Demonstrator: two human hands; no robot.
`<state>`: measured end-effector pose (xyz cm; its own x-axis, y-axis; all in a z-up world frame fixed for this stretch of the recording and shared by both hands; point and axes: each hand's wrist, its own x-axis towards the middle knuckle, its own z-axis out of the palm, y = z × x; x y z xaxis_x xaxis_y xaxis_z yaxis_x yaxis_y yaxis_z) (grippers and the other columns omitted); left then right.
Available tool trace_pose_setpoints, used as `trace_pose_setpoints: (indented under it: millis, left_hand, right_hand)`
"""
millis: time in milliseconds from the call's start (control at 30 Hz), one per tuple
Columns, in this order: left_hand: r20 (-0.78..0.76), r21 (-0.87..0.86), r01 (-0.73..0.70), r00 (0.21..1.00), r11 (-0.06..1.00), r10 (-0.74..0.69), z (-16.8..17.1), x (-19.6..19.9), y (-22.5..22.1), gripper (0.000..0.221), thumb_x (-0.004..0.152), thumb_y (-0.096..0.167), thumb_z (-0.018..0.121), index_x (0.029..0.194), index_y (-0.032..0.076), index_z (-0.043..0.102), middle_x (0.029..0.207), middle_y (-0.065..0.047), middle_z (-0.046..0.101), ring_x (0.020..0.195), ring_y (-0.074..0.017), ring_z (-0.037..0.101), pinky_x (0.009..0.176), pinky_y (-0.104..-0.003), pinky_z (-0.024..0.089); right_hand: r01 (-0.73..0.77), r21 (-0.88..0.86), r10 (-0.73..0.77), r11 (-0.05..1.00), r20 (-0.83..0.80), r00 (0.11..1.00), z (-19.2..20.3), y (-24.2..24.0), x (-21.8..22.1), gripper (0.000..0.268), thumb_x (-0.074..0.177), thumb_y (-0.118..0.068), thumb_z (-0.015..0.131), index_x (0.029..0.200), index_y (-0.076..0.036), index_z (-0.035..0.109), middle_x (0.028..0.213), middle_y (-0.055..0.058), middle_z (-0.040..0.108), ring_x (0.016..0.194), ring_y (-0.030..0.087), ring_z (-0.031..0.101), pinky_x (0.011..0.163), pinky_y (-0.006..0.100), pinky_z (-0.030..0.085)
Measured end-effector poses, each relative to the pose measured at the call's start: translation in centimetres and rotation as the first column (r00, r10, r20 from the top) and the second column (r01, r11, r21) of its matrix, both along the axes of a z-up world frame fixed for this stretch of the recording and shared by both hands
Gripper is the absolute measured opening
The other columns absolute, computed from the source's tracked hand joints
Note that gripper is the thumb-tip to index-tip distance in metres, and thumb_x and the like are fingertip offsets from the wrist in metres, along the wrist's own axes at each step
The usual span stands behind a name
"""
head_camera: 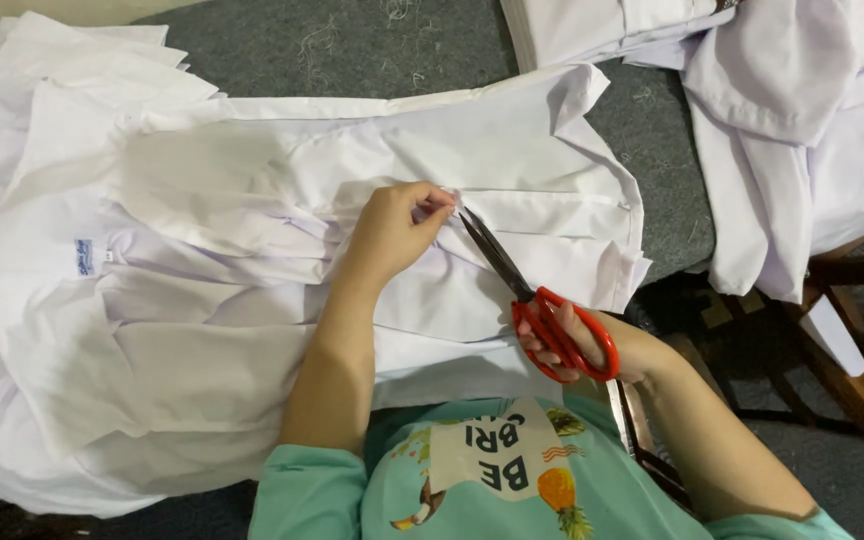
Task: Inspecting white shirts for quality control, trimming loose threads with scissors, and folding the garments.
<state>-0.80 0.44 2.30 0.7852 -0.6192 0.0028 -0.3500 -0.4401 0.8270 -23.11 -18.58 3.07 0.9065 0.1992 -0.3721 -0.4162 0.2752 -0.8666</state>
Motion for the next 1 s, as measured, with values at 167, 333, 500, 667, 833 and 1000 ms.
trace_pose_setpoints:
  millis: [167, 333, 500, 667, 833, 1000]
  left_hand:
    - [-0.036, -0.015, -0.006, 0.999, 1.0, 0.005, 0.9, -0.3, -0.1, 0.012, 0.088, 0.012, 0.074, 0.099, 0.012, 0.078, 0.092, -0.009, 0.079, 0.09, -0.0253, 0.076, 0.072, -0.033, 0.062]
    - [-0.029, -0.011, -0.002, 1.0, 1.0, 0.002, 0.2, 0.0, 0.0, 0.011, 0.088, 0.012, 0.074, 0.099, 0.012, 0.078, 0.092, -0.009, 0.079, 0.089, -0.025, 0.076, 0.071, -0.032, 0.063]
    - [-0.026, -0.013, 0.001, 1.0, 1.0, -0.002, 0.8, -0.2, 0.1, 0.011, 0.088, 0.011, 0.074, 0.098, 0.01, 0.078, 0.093, -0.011, 0.079, 0.089, -0.0263, 0.076, 0.071, -0.033, 0.062]
    - [-0.032, -0.018, 0.009, 0.999, 1.0, -0.009, 0.6, -0.1, 0.1, 0.013, 0.087, 0.009, 0.074, 0.098, 0.013, 0.079, 0.091, -0.01, 0.079, 0.088, -0.026, 0.076, 0.07, -0.032, 0.062]
    - [-0.021, -0.023, 0.008, 1.0, 1.0, -0.008, 0.7, -0.1, 0.1, 0.012, 0.087, 0.009, 0.076, 0.098, 0.013, 0.079, 0.091, -0.009, 0.079, 0.088, -0.0251, 0.076, 0.069, -0.032, 0.062]
    - [-0.02, -0.032, 0.002, 1.0, 0.999, -0.003, 0.4, -0.2, 0.1, 0.011, 0.087, 0.009, 0.076, 0.097, 0.013, 0.079, 0.093, -0.008, 0.079, 0.088, -0.0241, 0.076, 0.068, -0.031, 0.062]
  right_hand:
    - [-0.044, 0.078, 0.044, 0.996, -0.008, 0.999, -1.2, -0.3, 0.5, 0.077, 0.102, -0.065, 0.027, 0.11, 0.008, 0.051, 0.082, 0.011, 0.043, 0.061, 0.02, 0.046, 0.039, 0.03, 0.046]
    - [-0.046, 0.067, 0.049, 0.997, -0.049, 0.998, -1.5, -0.6, 1.0, 0.082, 0.101, -0.069, 0.021, 0.11, 0.007, 0.05, 0.08, 0.008, 0.041, 0.061, 0.019, 0.046, 0.037, 0.029, 0.044]
    - [-0.071, 0.039, 0.072, 0.997, -0.035, 0.997, -1.6, -0.6, 1.5, 0.081, 0.102, -0.069, 0.023, 0.106, 0.008, 0.05, 0.076, 0.007, 0.038, 0.057, 0.018, 0.046, 0.034, 0.029, 0.044]
    - [-0.082, 0.037, 0.083, 0.996, -0.041, 0.996, -1.4, -0.6, 2.0, 0.079, 0.103, -0.067, 0.018, 0.102, 0.006, 0.049, 0.074, 0.005, 0.038, 0.055, 0.016, 0.045, 0.03, 0.027, 0.042]
    - [-0.07, 0.021, 0.071, 0.997, -0.044, 0.996, -2.5, -0.7, 2.4, 0.079, 0.103, -0.067, 0.021, 0.1, 0.006, 0.05, 0.071, 0.005, 0.039, 0.053, 0.017, 0.046, 0.028, 0.028, 0.043]
    - [-0.058, -0.012, 0.057, 0.998, -0.062, 0.996, -2.6, -0.5, 2.8, 0.079, 0.102, -0.069, 0.023, 0.098, 0.006, 0.051, 0.069, 0.006, 0.04, 0.052, 0.017, 0.047, 0.026, 0.029, 0.044]
